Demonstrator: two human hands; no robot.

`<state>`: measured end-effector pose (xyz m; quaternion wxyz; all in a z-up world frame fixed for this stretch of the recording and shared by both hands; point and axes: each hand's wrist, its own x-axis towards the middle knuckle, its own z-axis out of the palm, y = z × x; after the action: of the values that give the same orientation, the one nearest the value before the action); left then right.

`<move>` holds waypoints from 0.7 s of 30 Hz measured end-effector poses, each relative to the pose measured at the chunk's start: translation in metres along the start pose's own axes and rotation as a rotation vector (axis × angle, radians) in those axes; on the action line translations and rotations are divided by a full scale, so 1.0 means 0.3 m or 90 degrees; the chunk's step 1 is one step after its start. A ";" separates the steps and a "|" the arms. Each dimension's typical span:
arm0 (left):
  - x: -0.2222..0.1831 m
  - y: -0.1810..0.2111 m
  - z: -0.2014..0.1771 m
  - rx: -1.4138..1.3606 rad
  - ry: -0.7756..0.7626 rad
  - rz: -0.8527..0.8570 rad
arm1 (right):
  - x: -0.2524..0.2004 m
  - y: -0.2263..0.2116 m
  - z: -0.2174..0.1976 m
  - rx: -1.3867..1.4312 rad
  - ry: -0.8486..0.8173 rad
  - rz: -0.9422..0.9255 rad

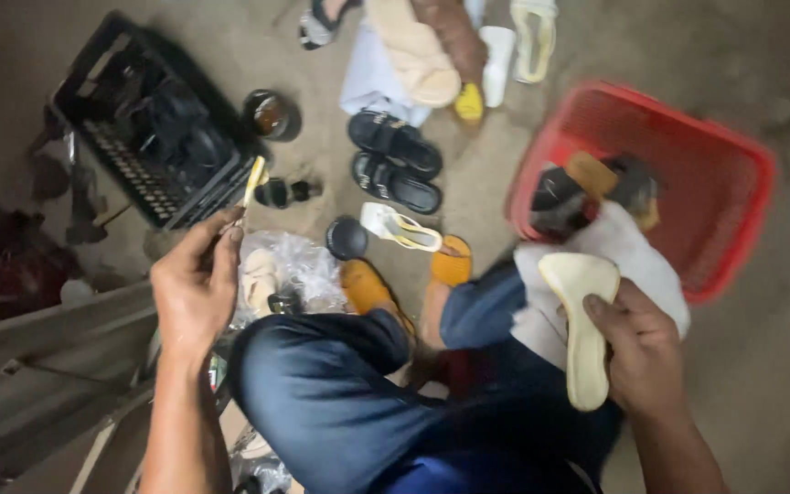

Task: Applying adhesive to a sandal component using a small wooden applicator as part of a shoe repair process.

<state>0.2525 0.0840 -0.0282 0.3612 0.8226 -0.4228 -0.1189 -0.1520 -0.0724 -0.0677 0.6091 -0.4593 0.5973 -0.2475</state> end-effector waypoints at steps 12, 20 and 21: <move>0.605 -0.907 0.440 0.295 -0.093 -0.210 | 0.451 0.128 0.518 -0.155 -0.072 0.089; 0.875 -1.287 0.822 0.411 -0.231 -0.226 | 0.652 0.267 0.716 -0.148 -0.061 0.231; 0.890 -1.330 0.868 0.452 -0.223 -0.219 | 0.665 0.321 0.705 -0.136 -0.046 0.252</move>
<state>0.5293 -0.1010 -0.4612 -0.0467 0.9217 -0.3492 -0.1625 0.0590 -0.1424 -0.2786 0.6146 -0.4034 0.6766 -0.0417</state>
